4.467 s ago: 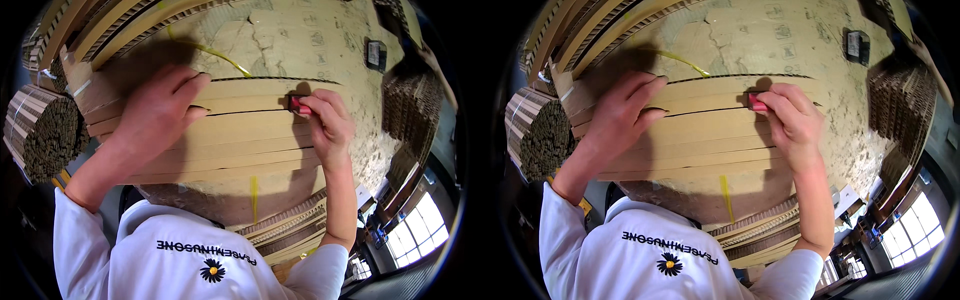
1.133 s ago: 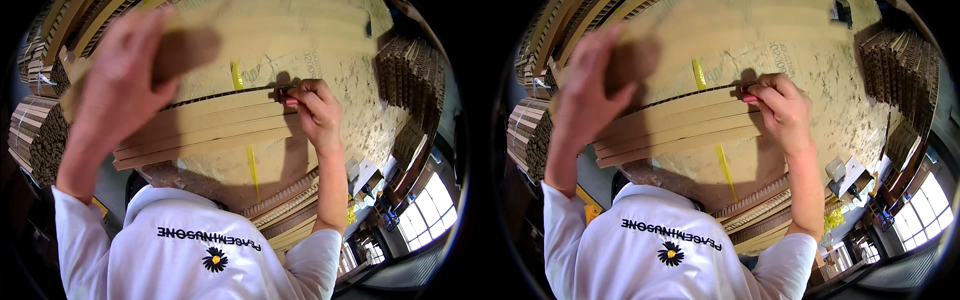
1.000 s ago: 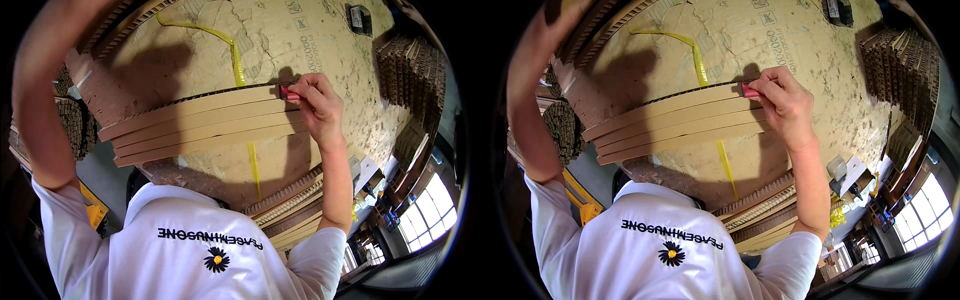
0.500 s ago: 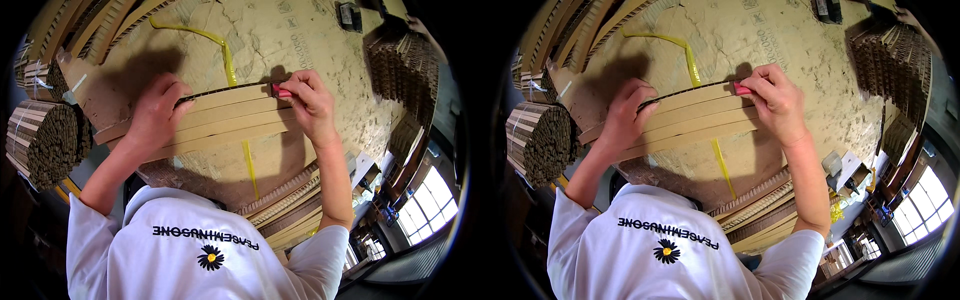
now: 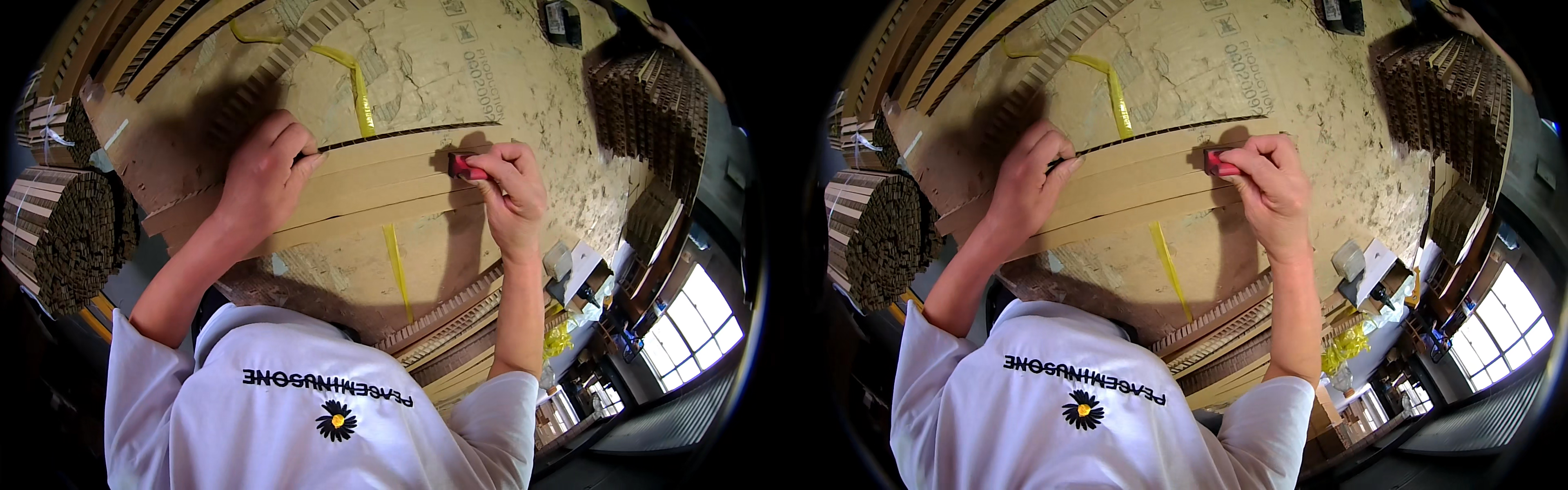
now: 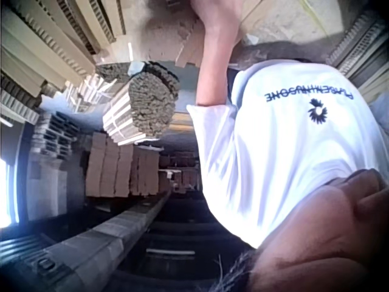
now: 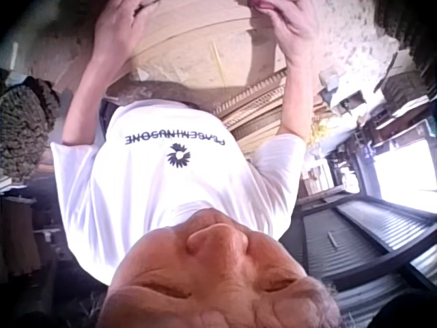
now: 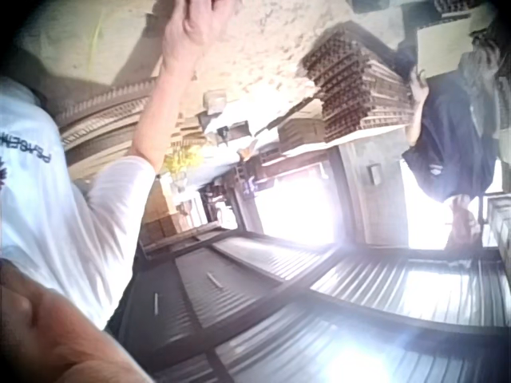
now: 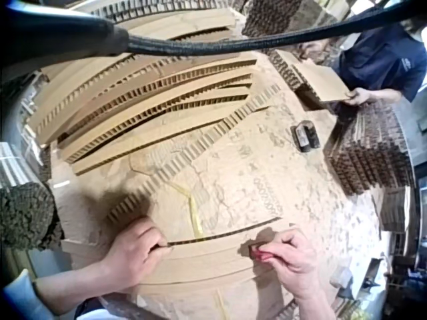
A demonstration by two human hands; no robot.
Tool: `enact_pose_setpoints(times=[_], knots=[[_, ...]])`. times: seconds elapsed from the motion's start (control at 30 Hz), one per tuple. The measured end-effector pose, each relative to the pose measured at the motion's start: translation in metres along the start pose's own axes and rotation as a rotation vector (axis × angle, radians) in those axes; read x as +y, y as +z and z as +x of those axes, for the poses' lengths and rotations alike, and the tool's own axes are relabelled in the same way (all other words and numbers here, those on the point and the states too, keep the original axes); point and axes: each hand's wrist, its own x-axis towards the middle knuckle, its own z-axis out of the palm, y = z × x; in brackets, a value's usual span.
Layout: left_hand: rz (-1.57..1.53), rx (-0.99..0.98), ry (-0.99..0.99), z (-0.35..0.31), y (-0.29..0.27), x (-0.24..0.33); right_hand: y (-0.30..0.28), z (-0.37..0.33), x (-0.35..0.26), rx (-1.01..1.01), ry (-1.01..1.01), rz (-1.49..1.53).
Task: The person uses a red scoring tool to press along the length of multiple corrugated cardboard strips laid on a workbench. They repeatedly pick up strips, score them, and place them back on the table.
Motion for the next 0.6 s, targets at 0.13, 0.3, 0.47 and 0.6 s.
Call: enact_pose_setpoints(times=[0.13,0.3,0.47,0.6], knots=[[-0.015,0.017,0.004,-0.001,0.001,-0.002,0.004,0.008,-0.004,-0.056,-0.083,-0.071],[-0.024,0.003,0.009,0.001,-0.002,0.0,0.003,0.011,0.0,-0.094,-0.119,-0.159],[0.046,0.129,0.156,0.022,-0.048,0.021,0.004,0.014,0.003,-0.105,-0.122,-0.168],[0.474,0.559,0.279,0.066,-0.096,0.033,0.001,0.016,-0.001,-0.141,-0.068,-0.145]])
